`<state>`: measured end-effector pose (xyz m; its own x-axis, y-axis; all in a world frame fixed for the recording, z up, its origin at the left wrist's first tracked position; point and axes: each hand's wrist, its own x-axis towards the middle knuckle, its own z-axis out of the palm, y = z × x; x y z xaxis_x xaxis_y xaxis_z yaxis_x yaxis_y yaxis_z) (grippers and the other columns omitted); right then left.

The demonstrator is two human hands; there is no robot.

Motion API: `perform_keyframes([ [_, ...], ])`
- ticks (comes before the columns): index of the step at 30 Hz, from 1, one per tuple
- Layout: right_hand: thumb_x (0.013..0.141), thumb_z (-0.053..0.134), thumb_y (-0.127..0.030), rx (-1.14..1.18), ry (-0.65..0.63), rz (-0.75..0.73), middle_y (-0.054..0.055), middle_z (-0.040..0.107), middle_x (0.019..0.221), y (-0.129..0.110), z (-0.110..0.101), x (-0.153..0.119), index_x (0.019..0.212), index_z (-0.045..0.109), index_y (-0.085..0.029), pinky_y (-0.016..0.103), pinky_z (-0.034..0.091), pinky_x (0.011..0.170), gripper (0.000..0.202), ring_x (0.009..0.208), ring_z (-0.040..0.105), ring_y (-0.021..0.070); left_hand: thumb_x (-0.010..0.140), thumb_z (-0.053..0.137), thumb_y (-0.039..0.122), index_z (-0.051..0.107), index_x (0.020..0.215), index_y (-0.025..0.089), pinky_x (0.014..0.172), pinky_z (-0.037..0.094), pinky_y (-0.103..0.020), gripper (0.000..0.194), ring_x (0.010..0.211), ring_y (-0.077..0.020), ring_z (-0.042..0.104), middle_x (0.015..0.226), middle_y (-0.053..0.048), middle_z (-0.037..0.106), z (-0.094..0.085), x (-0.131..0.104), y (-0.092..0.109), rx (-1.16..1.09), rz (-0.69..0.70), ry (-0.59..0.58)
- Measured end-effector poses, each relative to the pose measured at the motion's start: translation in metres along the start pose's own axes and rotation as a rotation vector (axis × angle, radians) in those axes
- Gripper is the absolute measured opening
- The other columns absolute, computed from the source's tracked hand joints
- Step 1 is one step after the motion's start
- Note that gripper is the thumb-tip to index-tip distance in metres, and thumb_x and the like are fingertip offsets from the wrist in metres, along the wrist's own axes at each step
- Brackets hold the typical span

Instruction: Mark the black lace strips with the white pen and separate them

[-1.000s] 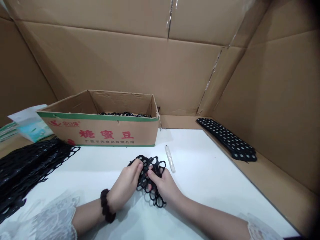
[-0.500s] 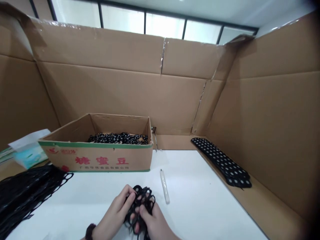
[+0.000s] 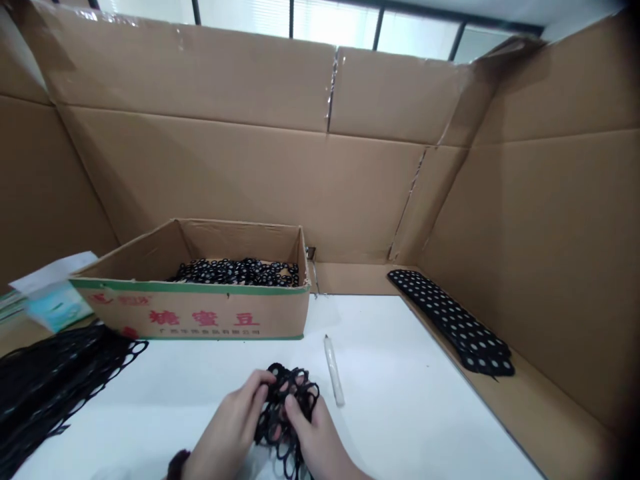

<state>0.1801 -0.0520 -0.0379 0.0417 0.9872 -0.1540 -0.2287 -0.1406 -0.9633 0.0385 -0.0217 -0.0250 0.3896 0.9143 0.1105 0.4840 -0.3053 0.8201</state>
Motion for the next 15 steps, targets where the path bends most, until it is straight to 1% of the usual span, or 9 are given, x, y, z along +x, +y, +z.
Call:
perform_keyframes([
  [1,0.066,0.057,-0.056,0.027,0.011,0.013,0.004,0.059,0.072,0.001,0.0,0.001,0.09,0.053,-0.013,0.024,0.047,0.053,0.049,0.053,0.053,0.0103,0.09,0.025,0.037,0.045,0.091,0.022,0.063,0.043,-0.02,0.025,0.065,-0.0132,0.056,0.072,0.0,0.058,0.007,-0.004,0.003,-0.039,0.011,-0.058],
  [2,0.066,0.057,-0.056,0.044,0.019,0.029,0.003,0.058,0.072,0.004,0.0,0.002,0.09,0.053,-0.013,0.024,0.047,0.052,0.05,0.051,0.052,0.0095,0.09,0.023,0.037,0.045,0.09,0.021,0.064,0.043,-0.02,0.026,0.066,-0.0133,0.057,0.072,0.0,0.058,0.012,-0.007,0.004,-0.071,0.019,-0.084],
  [4,0.065,0.056,-0.059,0.058,0.082,0.012,0.002,0.057,0.068,0.013,0.001,0.007,0.09,0.052,-0.013,0.023,0.046,0.047,0.052,0.049,0.052,0.0096,0.09,0.021,0.038,0.044,0.089,0.021,0.063,0.044,-0.021,0.029,0.064,-0.0136,0.057,0.071,-0.001,0.059,0.015,-0.008,0.001,-0.1,0.022,-0.077],
  [6,0.063,0.057,-0.06,0.054,0.152,-0.018,0.004,0.059,0.073,0.021,0.003,0.01,0.092,0.053,-0.014,0.023,0.047,0.05,0.055,0.059,0.056,0.0131,0.09,0.021,0.038,0.042,0.093,0.02,0.064,0.045,-0.021,0.028,0.069,-0.0143,0.059,0.078,-0.004,0.061,0.013,-0.006,-0.006,-0.07,0.003,-0.064],
  [8,0.062,0.059,-0.059,0.046,0.204,-0.059,0.008,0.061,0.085,0.024,0.003,0.011,0.093,0.055,-0.015,0.025,0.05,0.061,0.054,0.076,0.06,0.0165,0.088,0.026,0.036,0.041,0.099,0.02,0.069,0.046,-0.021,0.024,0.08,-0.0151,0.061,0.093,-0.006,0.062,0.011,-0.003,-0.011,0.015,-0.02,-0.09],
  [10,0.064,0.059,-0.057,0.024,0.192,-0.085,0.009,0.062,0.092,0.019,0.001,0.008,0.093,0.057,-0.015,0.026,0.048,0.075,0.052,0.087,0.059,0.017,0.086,0.033,0.033,0.039,0.103,0.021,0.074,0.046,-0.022,0.022,0.092,-0.0165,0.059,0.105,-0.007,0.06,0.01,-0.002,-0.013,0.118,-0.026,-0.141],
  [11,0.065,0.058,-0.056,0.008,0.164,-0.082,0.009,0.062,0.092,0.016,0.0,0.006,0.092,0.058,-0.014,0.027,0.046,0.08,0.05,0.088,0.059,0.0166,0.084,0.035,0.032,0.038,0.104,0.021,0.076,0.046,-0.023,0.023,0.095,-0.0174,0.058,0.108,-0.007,0.059,0.01,-0.003,-0.012,0.164,-0.022,-0.166],
  [13,0.067,0.058,-0.055,-0.012,0.114,-0.039,0.008,0.063,0.087,0.008,-0.001,0.003,0.092,0.058,-0.013,0.029,0.046,0.08,0.048,0.084,0.06,0.0158,0.083,0.037,0.032,0.037,0.103,0.021,0.077,0.046,-0.026,0.023,0.098,-0.0197,0.057,0.109,-0.008,0.058,0.011,-0.005,-0.011,0.24,-0.012,-0.196],
  [15,0.067,0.058,-0.054,-0.018,0.108,-0.004,0.007,0.062,0.08,0.003,-0.003,0.001,0.09,0.057,-0.013,0.028,0.047,0.074,0.048,0.077,0.06,0.0153,0.082,0.038,0.032,0.036,0.101,0.02,0.076,0.046,-0.028,0.022,0.097,-0.0217,0.058,0.109,-0.01,0.058,0.012,-0.007,-0.009,0.3,-0.013,-0.214],
])
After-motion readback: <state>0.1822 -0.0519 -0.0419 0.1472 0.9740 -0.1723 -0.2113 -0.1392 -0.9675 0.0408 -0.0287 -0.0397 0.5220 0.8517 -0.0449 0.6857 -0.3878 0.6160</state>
